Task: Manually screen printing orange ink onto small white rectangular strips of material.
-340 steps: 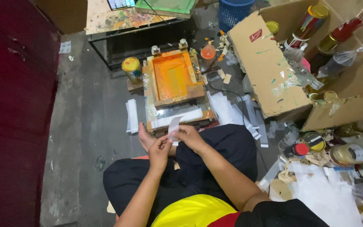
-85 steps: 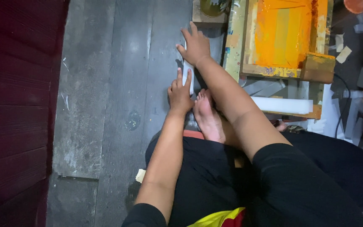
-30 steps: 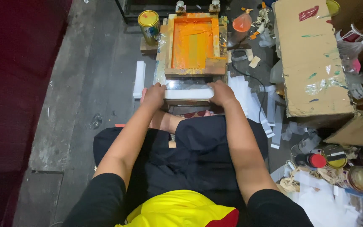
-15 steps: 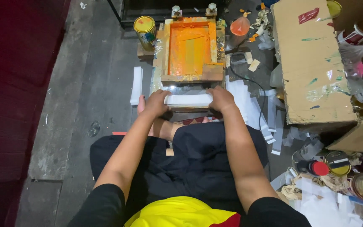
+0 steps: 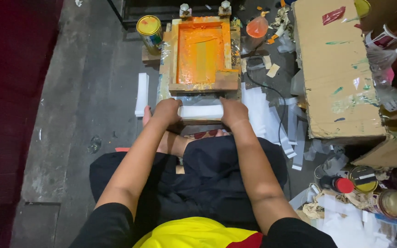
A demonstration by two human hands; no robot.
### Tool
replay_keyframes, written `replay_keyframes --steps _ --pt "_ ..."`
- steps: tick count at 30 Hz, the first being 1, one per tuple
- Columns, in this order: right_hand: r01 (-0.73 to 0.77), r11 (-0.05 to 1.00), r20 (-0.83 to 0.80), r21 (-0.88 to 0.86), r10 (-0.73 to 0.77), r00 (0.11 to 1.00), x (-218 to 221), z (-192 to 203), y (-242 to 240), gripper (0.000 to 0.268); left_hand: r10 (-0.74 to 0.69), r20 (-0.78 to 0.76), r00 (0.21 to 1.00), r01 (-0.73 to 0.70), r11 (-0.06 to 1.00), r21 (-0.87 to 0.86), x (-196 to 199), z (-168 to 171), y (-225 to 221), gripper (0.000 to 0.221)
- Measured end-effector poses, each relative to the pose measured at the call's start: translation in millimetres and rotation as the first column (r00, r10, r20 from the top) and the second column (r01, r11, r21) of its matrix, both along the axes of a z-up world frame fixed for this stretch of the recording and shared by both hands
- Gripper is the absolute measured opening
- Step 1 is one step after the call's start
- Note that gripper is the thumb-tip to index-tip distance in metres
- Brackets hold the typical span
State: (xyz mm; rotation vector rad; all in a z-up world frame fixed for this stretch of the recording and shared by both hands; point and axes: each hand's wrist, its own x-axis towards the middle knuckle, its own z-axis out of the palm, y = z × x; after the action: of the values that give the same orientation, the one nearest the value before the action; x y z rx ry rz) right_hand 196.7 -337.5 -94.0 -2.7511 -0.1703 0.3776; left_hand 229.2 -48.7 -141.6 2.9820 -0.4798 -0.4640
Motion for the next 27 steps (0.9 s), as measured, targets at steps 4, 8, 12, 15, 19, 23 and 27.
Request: replay_keyframes --steps 4,8,12,15,19,23,27 --pt "-0.026 0.998 -0.012 -0.056 0.026 1.0 -1 -7 6 0.066 0.005 -0.013 1.0 -0.005 1.0 0.008 1 9 -2 0.062" --pt "-0.071 0.988 -0.01 -0.135 0.07 0.997 -3 -16 15 0.063 -0.045 0.013 0.999 0.045 0.999 -0.008 -5 26 -2 0.059" --pt "-0.034 0.994 0.004 -0.102 0.034 0.999 1 -24 15 0.062 -0.087 0.034 0.996 0.086 0.996 0.027 2 13 1 0.059" --pt "-0.038 0.99 0.002 -0.133 0.039 0.999 6 -28 9 0.061 -0.109 0.058 0.992 0.106 0.993 0.05 11 -2 1 0.058" --pt "0.011 0.996 0.031 -0.085 -0.008 0.999 4 -16 12 0.053 -0.141 0.031 0.99 0.14 0.99 0.032 7 21 -4 0.059" --pt "0.03 0.997 0.029 -0.075 -0.028 0.999 -2 7 12 0.062 -0.155 0.043 0.987 0.152 0.987 0.05 13 14 -7 0.059" --pt "0.019 0.994 0.0 -0.105 -0.019 1.0 -1 3 10 0.063 -0.136 0.072 0.988 0.135 0.991 0.021 3 25 -8 0.05"
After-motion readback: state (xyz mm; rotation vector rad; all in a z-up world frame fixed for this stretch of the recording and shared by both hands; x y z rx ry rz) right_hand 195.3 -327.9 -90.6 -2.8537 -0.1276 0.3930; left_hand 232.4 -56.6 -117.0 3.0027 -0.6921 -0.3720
